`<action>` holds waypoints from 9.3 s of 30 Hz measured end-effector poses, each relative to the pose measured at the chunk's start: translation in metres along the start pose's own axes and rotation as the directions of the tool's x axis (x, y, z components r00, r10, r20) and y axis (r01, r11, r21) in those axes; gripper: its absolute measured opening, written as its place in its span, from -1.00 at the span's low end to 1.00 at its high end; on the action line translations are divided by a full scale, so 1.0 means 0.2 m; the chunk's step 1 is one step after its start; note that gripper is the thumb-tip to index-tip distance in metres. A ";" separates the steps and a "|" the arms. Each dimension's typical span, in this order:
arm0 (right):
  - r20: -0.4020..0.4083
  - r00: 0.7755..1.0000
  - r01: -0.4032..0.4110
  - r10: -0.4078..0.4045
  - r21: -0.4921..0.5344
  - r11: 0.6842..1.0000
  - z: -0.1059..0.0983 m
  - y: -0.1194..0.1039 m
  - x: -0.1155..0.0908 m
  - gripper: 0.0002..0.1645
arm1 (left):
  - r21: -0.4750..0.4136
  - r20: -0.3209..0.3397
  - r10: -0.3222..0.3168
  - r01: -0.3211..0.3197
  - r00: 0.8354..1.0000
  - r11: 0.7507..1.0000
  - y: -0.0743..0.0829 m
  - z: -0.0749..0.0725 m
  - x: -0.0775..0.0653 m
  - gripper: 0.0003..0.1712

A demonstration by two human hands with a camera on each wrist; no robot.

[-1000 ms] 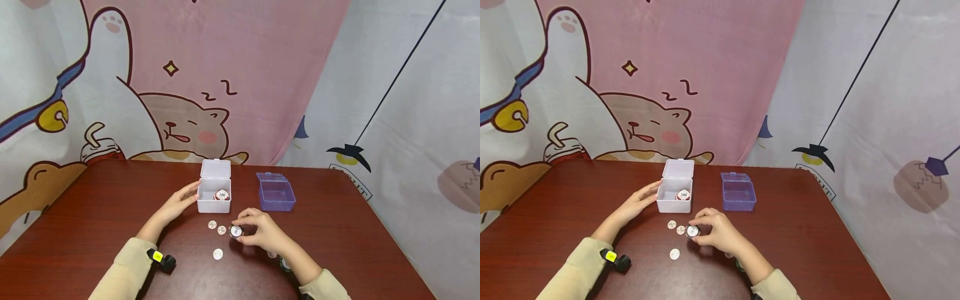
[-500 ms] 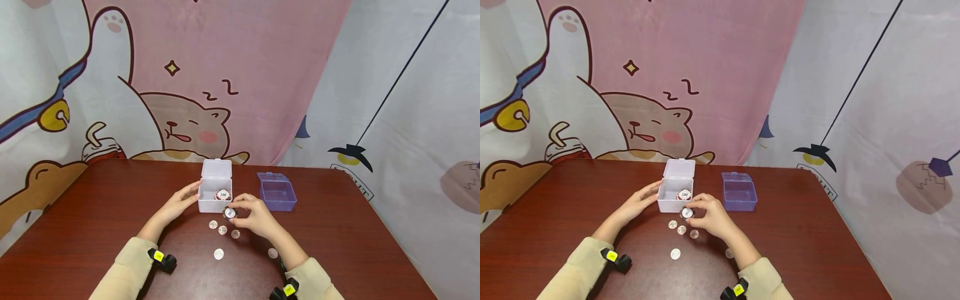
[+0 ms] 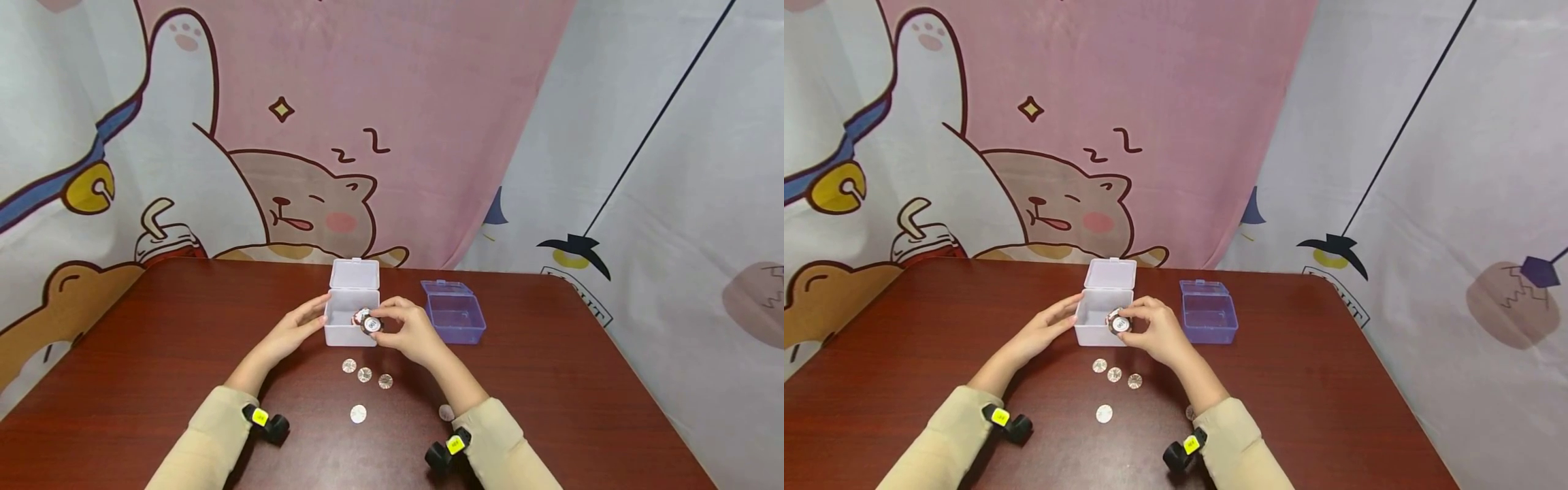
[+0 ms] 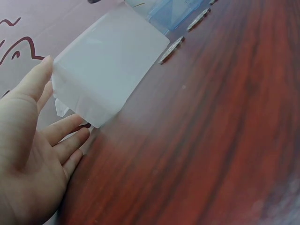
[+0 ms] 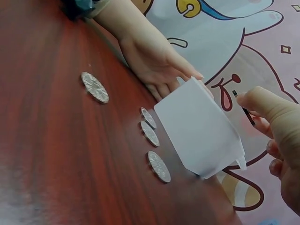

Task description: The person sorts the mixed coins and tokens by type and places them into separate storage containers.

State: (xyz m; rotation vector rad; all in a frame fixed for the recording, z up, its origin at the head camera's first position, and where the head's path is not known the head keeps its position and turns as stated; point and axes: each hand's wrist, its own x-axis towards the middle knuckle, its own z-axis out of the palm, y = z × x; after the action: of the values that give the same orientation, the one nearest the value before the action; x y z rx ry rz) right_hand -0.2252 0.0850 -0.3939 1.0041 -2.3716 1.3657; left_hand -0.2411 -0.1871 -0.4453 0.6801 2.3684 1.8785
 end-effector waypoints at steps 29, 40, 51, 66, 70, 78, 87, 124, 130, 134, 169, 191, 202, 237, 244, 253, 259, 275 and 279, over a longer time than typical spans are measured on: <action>-0.057 0.991 -0.128 0.123 -0.081 0.989 0.09 0.12 0.17 -0.60 | 0.005 -0.003 0.000 0.000 1.000 1.000 0.01 0.00 0.00 -0.41; -0.048 0.990 -0.136 0.131 -0.120 0.983 0.11 0.14 0.17 -0.60 | 0.009 -0.003 0.005 -0.005 1.000 1.000 0.01 0.00 0.00 -0.39; -0.041 0.988 -0.152 0.147 -0.180 0.972 0.11 0.13 0.16 -0.61 | 0.004 0.004 -0.001 0.001 1.000 1.000 0.01 0.00 0.01 -0.40; -0.075 0.992 -0.108 0.104 -0.060 0.992 0.03 0.04 0.11 -0.48 | -0.008 0.008 0.008 -0.008 1.000 1.000 0.00 0.00 0.01 -0.40; -0.070 0.995 -0.069 0.066 -0.044 0.997 0.00 0.01 0.08 -0.46 | -0.009 0.007 0.009 -0.009 1.000 1.000 0.00 0.00 0.00 -0.40; -0.063 0.996 -0.059 0.055 -0.060 0.996 -0.04 -0.05 0.02 -0.50 | -0.012 0.006 0.008 -0.008 1.000 1.000 0.01 0.01 0.00 -0.39; -0.061 0.998 -0.029 0.025 -0.058 0.998 -0.11 -0.10 -0.07 -0.49 | -0.017 0.006 0.001 0.000 1.000 1.000 0.02 0.01 0.00 -0.39; 0.070 0.998 0.005 0.003 -0.109 0.994 -0.28 -0.09 -0.45 -0.47 | -0.005 0.003 -0.023 0.023 1.000 1.000 0.01 0.01 0.00 -0.40; 0.096 0.995 0.021 -0.008 -0.133 0.991 -0.31 -0.07 -0.51 -0.47 | 0.000 0.004 -0.020 0.020 1.000 1.000 0.00 0.01 -0.01 -0.38; 0.118 0.993 0.022 -0.005 -0.143 0.990 -0.33 -0.06 -0.56 -0.47 | -0.008 0.003 -0.017 0.017 1.000 1.000 0.00 0.01 0.00 -0.40; 0.311 0.943 -0.098 0.116 -0.072 0.993 -0.50 0.05 -0.81 -0.42 | 0.000 0.005 -0.006 0.006 1.000 1.000 0.00 0.00 0.00 -0.40; 0.345 0.932 -0.104 0.109 -0.032 0.994 -0.50 0.08 -0.84 -0.53 | 0.006 0.003 -0.017 0.017 1.000 1.000 0.00 0.00 0.00 -0.41; 0.335 0.939 -0.073 0.077 -0.025 0.997 -0.49 0.10 -0.86 -0.59 | -0.008 0.005 -0.011 0.011 1.000 1.000 0.01 0.01 -0.01 -0.40; 0.234 0.971 -0.017 0.039 -0.094 0.995 -0.34 0.01 -0.63 -0.57 | 0.005 0.002 -0.007 0.007 1.000 1.000 0.00 0.01 0.00 -0.39; 0.209 0.978 0.004 0.012 -0.075 0.997 -0.29 0.01 -0.54 -0.57 | -0.001 0.004 0.003 -0.003 1.000 1.000 0.00 0.00 0.00 -0.39; 0.195 0.981 -0.006 0.021 -0.078 0.997 -0.20 0.02 -0.45 -0.57 | -0.008 0.005 -0.009 0.009 1.000 1.000 0.01 0.01 0.00 -0.40; 0.177 0.984 -0.003 0.019 -0.088 0.996 -0.15 0.02 -0.39 -0.57 | -0.006 0.004 -0.008 0.008 1.000 1.000 0.00 0.00 0.00 -0.38; 0.116 0.993 -0.011 0.018 -0.061 0.998 -0.06 0.00 -0.21 -0.55 | -0.002 -0.003 -0.010 0.010 1.000 1.000 0.00 0.01 0.00 -0.41; 0.086 0.996 -0.012 0.017 -0.049 0.999 -0.05 -0.01 -0.16 -0.56 | 0.001 -0.001 -0.011 0.011 1.000 1.000 0.01 0.01 0.00 -0.40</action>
State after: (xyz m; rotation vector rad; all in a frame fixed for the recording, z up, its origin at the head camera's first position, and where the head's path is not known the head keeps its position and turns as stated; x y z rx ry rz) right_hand -0.2019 0.1068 -0.4020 1.0545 -2.4662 1.2876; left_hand -0.2399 -0.1859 -0.4448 0.6651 2.3685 1.8744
